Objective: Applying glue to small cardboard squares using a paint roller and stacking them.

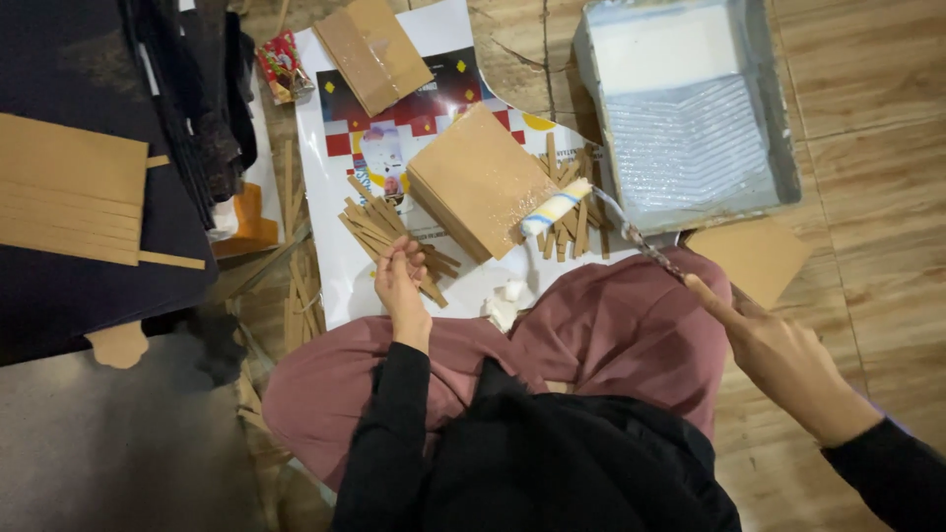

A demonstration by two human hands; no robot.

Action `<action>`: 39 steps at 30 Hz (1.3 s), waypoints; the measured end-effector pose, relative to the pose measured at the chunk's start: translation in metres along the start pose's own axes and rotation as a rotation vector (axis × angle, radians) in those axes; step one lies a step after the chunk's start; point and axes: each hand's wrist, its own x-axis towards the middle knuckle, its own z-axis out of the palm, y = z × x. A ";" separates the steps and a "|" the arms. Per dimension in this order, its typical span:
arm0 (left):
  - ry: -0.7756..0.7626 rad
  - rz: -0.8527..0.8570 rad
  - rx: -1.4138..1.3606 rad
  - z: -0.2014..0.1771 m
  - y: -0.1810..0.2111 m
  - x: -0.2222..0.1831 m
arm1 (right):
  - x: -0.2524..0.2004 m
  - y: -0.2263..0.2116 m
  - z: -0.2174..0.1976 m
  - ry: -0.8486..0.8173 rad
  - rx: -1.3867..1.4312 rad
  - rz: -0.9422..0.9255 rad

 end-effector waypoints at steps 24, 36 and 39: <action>-0.001 0.029 -0.078 -0.007 -0.005 0.001 | 0.090 -0.001 -0.036 -0.052 0.120 -0.104; 0.026 -0.009 0.045 0.001 0.009 -0.007 | 0.116 -0.038 -0.088 0.073 0.181 -0.126; -0.001 0.019 0.090 0.002 0.003 -0.003 | 0.100 -0.050 -0.073 0.116 0.014 -0.128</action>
